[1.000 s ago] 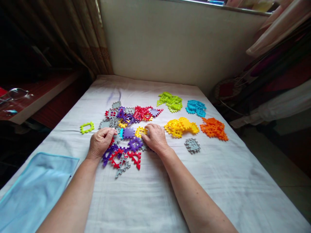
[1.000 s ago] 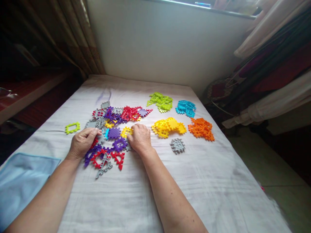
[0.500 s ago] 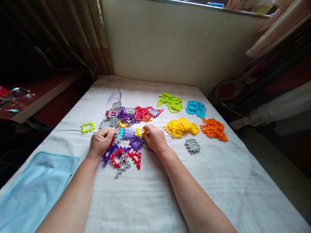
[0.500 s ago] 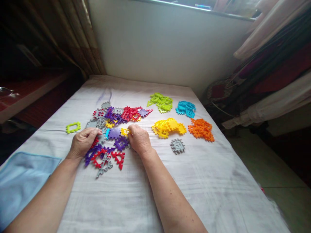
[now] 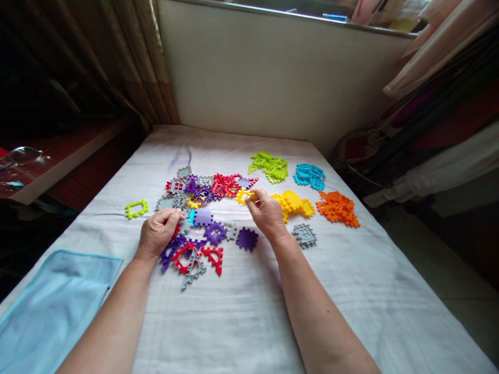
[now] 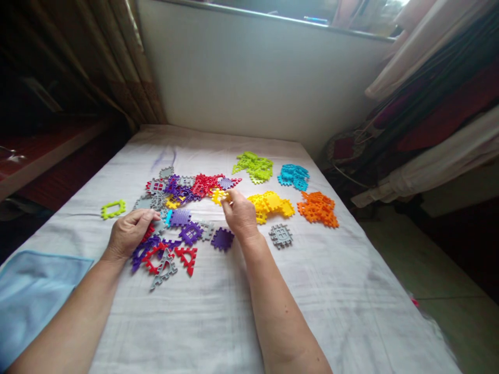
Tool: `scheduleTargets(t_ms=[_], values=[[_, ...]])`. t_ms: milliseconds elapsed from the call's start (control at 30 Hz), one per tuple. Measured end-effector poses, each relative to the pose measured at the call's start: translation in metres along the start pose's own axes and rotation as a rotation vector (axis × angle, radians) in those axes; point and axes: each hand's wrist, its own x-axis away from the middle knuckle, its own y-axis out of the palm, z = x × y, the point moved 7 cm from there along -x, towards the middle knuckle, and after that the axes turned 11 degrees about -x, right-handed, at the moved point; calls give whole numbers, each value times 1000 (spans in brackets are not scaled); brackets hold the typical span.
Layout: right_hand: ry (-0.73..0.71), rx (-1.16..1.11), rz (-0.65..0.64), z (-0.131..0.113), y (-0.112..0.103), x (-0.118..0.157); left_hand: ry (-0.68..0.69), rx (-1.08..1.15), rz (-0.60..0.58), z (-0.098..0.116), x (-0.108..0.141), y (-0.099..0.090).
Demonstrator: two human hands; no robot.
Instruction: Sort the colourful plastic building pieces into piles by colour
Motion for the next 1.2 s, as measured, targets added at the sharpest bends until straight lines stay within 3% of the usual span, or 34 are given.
scheduleTargets(t_ms=[167,300,467,633,767,900,1067,1200], values=[[211,139,256,43,-69,-6,-9,-6,-2,-3,0,1],[281,224,244,64,-87,-5,-2,-13,-4,-2,0,0],[315,218,198,72,-82,-4,11,-12,7,1,0,-2],[279,271,250,68,-87,-3,33,4,17,3,0,-2],[218,276,277,54,-83,-4,60,-21,43,6,2,-3],[66,152,230,31,-62,-6,124,-114,81,15,3,-7],[-40,56,134,16,-42,-6,261,-307,-50,29,3,9],[-37,26,121,16,-41,-6,227,-536,-117,30,-6,25]])
